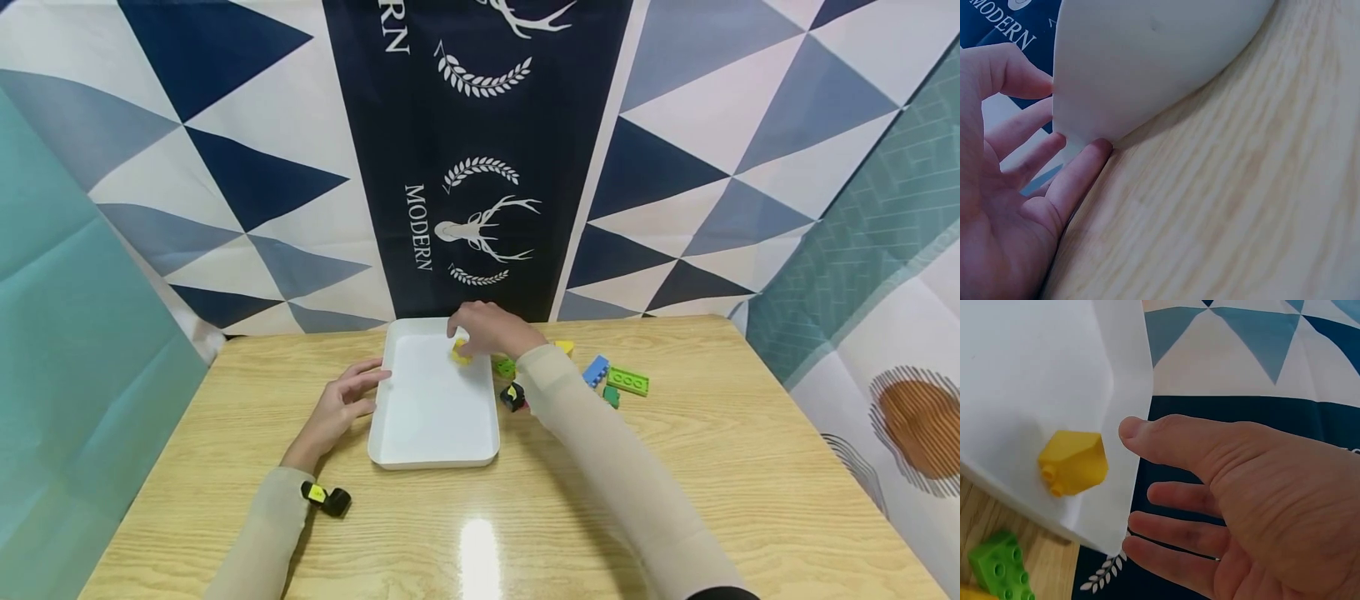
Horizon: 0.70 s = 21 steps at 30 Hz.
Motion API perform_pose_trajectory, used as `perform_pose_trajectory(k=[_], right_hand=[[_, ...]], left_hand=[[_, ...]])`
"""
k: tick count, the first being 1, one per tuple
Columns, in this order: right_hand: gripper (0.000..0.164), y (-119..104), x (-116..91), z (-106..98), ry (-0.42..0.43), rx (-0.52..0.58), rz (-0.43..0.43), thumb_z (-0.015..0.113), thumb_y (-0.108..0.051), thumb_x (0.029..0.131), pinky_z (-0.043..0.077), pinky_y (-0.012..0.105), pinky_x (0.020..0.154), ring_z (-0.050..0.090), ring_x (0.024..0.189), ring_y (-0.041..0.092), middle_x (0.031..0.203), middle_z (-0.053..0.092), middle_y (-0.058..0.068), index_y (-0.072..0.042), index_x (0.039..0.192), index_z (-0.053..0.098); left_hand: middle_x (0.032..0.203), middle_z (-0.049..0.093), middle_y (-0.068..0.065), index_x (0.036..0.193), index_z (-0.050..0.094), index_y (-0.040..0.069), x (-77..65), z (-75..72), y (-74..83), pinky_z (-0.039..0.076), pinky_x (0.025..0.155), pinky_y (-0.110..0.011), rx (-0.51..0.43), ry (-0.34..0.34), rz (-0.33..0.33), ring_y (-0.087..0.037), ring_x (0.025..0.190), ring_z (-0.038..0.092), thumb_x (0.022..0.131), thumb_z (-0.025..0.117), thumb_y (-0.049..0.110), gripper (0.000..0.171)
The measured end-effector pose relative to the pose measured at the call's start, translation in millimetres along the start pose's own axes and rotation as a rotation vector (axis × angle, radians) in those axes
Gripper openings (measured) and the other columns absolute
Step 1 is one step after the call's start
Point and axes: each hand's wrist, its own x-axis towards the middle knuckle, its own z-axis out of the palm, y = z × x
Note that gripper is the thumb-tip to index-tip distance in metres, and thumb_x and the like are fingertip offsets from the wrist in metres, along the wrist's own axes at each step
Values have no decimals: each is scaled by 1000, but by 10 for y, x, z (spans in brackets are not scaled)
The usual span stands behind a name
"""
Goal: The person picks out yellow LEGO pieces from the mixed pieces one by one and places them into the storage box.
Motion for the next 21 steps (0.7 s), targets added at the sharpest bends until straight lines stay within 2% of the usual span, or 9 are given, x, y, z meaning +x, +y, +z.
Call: perform_pose_trajectory(k=[9,21], right_hand=[[38,88,-99,-48,6,-17,7,78,-23,86,56,37,96,58,104,21,131,65,6,-18,123,71],[38,241,-184,-14,28,-23,-21,78,-23,86,54,40,102,60,109,24,132,66,8,-16,123,72]], left_hand=[[156,38,-21,133,61,-3,-6,10,1,43,100,-10,-2,7,-13,-42,139,44,87,57,-11,47],[155,40,-19,133,61,-2,-9,18,17,42,102,-10,3,19,-19,-40,138,45,87,58,-9,47]])
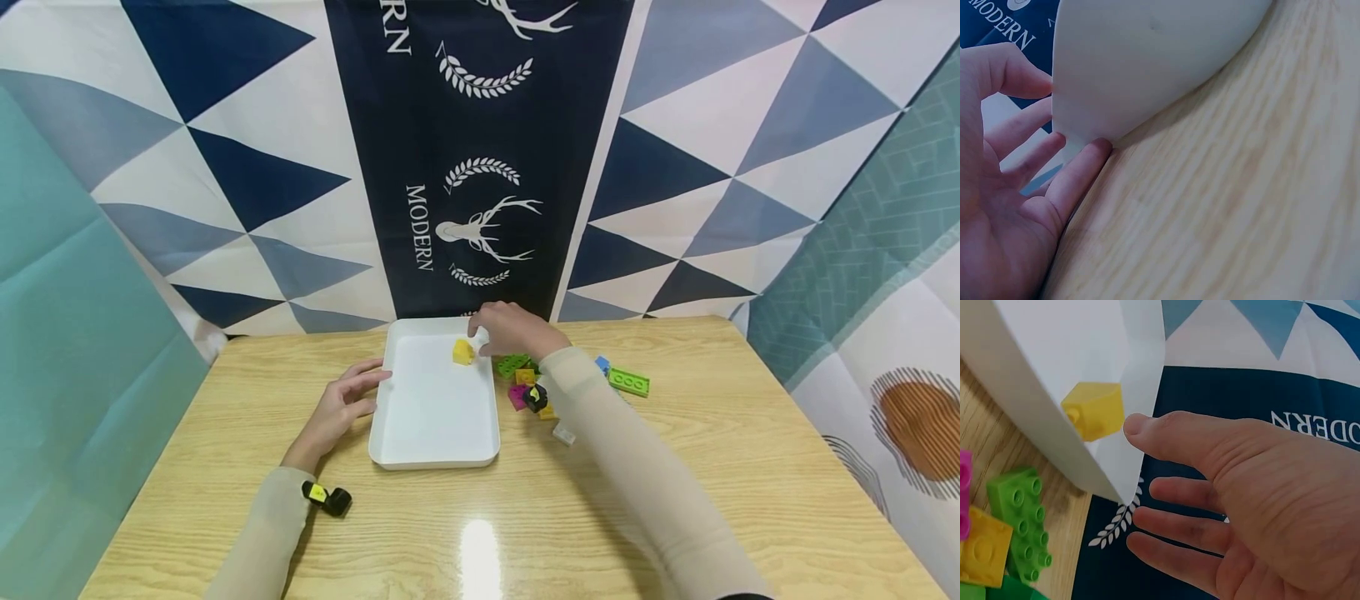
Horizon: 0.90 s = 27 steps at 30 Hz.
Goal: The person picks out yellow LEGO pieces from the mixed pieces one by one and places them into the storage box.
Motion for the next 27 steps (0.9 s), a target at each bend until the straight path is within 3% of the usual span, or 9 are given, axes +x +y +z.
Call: perform_pose_trajectory(k=[19,27], right_hand=[[40,310,-158,-16,-2,4,32,77,-29,86,53,46,101,58,109,28,129,66,11,-15,124,72],[38,437,-227,-9,2,0,43,75,-24,88,51,49,104,58,114,30,132,65,12,-14,124,72]], left_hand=[[156,40,-17,134,61,-2,-5,3,25,41,102,-10,12,-2,-18,-37,139,46,88,58,-10,46],[156,40,-18,133,61,-2,-8,5,26,42,101,-10,7,-3,-24,-38,138,46,88,58,-9,46]])
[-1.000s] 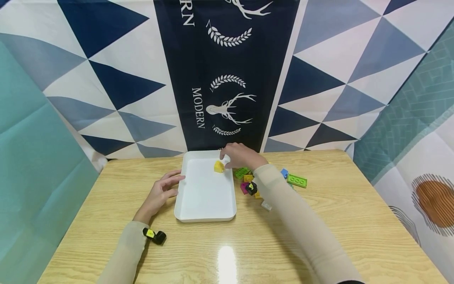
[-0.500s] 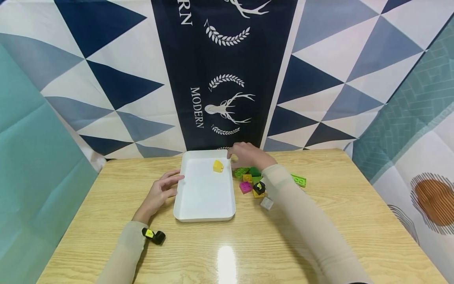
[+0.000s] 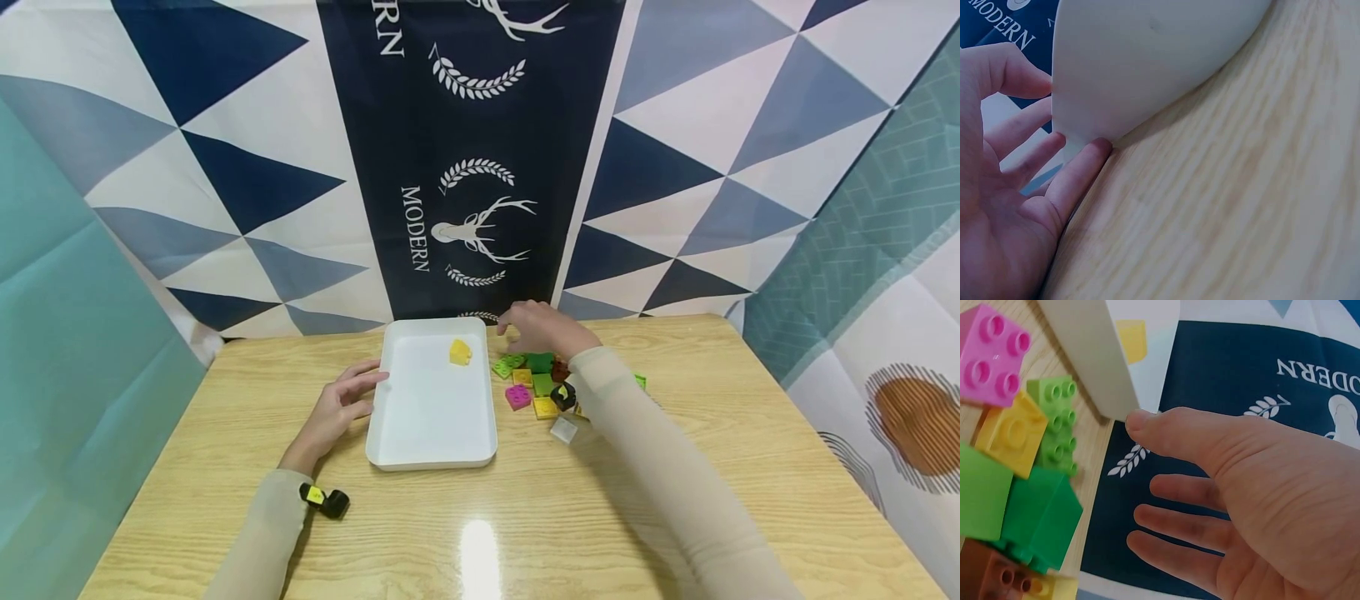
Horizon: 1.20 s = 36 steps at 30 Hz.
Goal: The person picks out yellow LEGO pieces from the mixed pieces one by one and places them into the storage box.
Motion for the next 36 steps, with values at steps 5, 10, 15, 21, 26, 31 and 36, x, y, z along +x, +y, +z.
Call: perform_pose_trajectory(k=[5,10,15,21,26,31,36], right_hand=[[38,91,-33,9,-1,-5,14,75,-28,88,52,50,103,58,114,30,131,66,12,-14,123,72],[37,173,-82,6,-18,4,50,74,-27,89,51,51,103,57,115,30,132,65,11,-14,124,71],[36,248,-142,-5,-23,5,62,73,-27,89,48,55,105,56,118,32,131,65,12,-13,123,72],[36,355,-195,-10,-17,-1,68,73,-28,90,49,53,103,58,114,31,128,67,13,-11,121,72],[34,443,-237,-26,-18,14,86,71,-26,91,50,55,102,58,114,32,130,66,15,-11,122,72],[35,523,-264,-41,-27,15,110,71,-23,90,48,56,105,57,122,34,133,65,14,-11,123,71],[34,571,-272,-58,-24,15,107,72,-24,90,49,56,104,57,122,34,134,66,13,-12,122,72]], left_hand=[[156,40,-18,133,61,-2,-2,0,-1,42,101,-10,-7,0,3,-38,139,45,88,58,-9,45],[156,41,-17,133,61,-2,-10,0,4,41,103,-10,0,1,3,-36,140,45,89,58,-9,46],[156,40,-17,134,61,-1,-13,-1,3,40,103,-11,10,1,3,-36,140,44,89,58,-8,45],[156,41,-17,134,62,1,-16,8,15,41,104,-12,2,-1,3,-36,140,44,89,58,-8,45],[156,40,-16,134,62,2,-15,6,4,42,104,-14,11,0,2,-35,140,44,90,58,-7,46],[156,40,-17,135,60,0,-7,4,-25,40,105,-15,17,-5,7,-36,140,44,90,58,-6,45],[156,40,-17,135,60,-1,-4,-1,-30,40,106,-15,19,-3,7,-36,141,43,91,58,-6,45]])
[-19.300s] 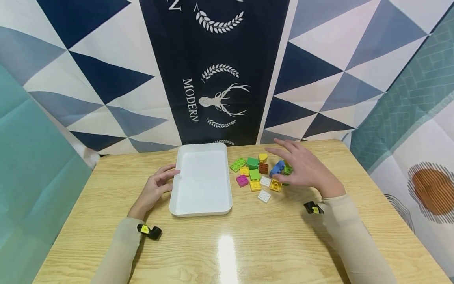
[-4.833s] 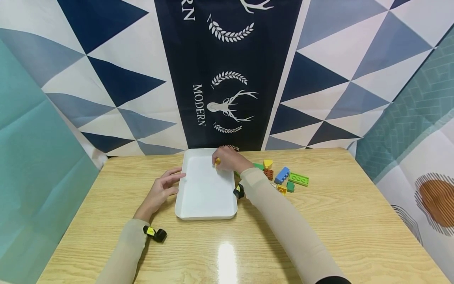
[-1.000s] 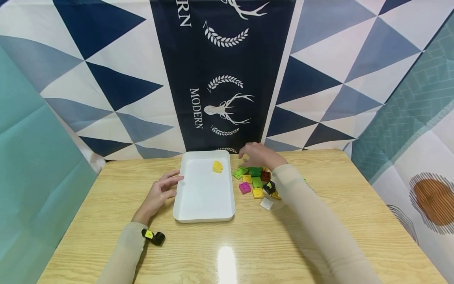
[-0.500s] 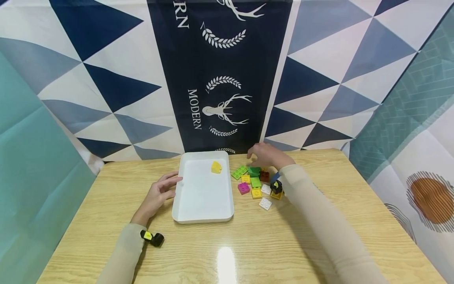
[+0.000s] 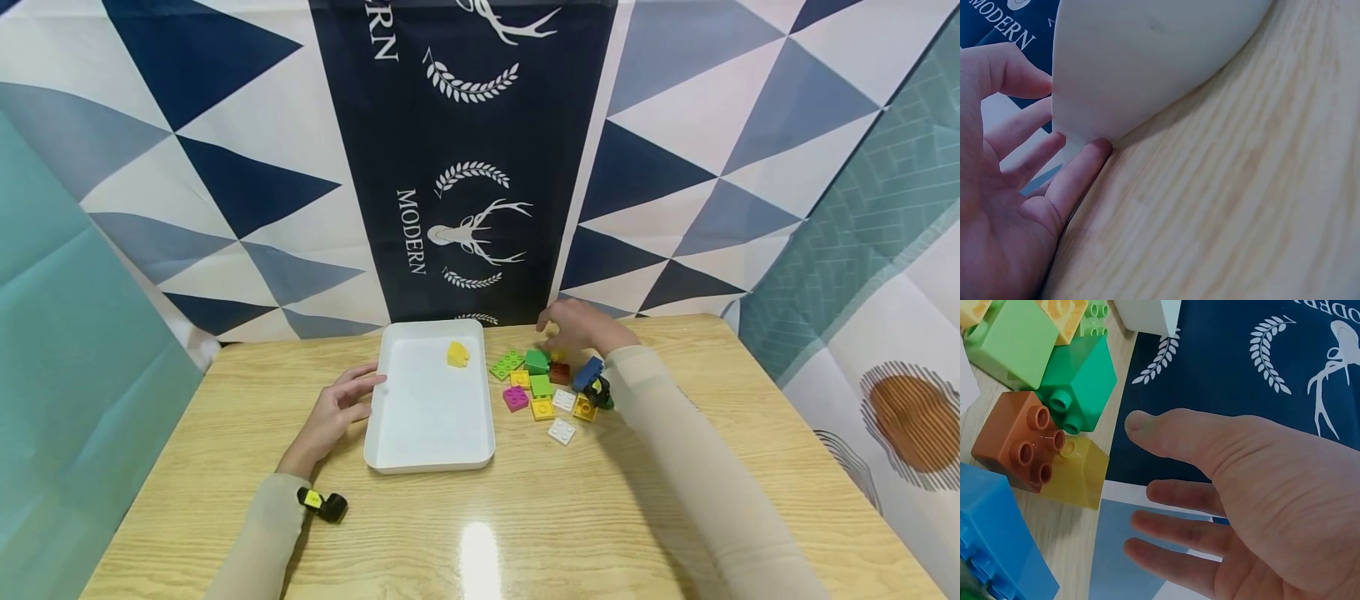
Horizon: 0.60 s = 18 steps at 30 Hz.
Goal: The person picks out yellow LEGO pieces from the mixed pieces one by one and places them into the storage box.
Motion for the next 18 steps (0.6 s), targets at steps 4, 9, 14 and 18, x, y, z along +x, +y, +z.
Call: perform_pose_trajectory(k=[4,9,14,18], right_hand=[[33,17,-17,6,-16,-4,-2,70,-24,91,49,56,103,57,122,34,134,65,13,-13,123,72],[37,21,-46,39,-75,14,34,67,-23,93,47,60,104,54,122,33,139,61,13,-17,129,68],[38,34,-58,94,-95,28,51,67,-20,92,47,60,104,53,122,32,142,59,12,-19,130,67],[35,57,-33,130,-89,15,28,66,-19,93,48,58,104,55,119,32,139,62,12,-18,127,69]], left_hand=[[156,40,-16,135,60,-1,-7,4,18,40,106,-15,-6,-1,-8,-36,141,43,90,58,-6,45],[157,39,-16,134,61,-1,-17,12,38,40,105,-14,-25,-4,-8,-35,141,43,89,58,-8,46],[156,39,-17,134,61,-1,-15,12,32,40,104,-12,-29,-1,-3,-36,141,43,89,58,-8,46],[157,39,-17,134,61,0,-9,6,26,40,105,-14,-28,0,-7,-36,141,43,90,58,-7,45]])
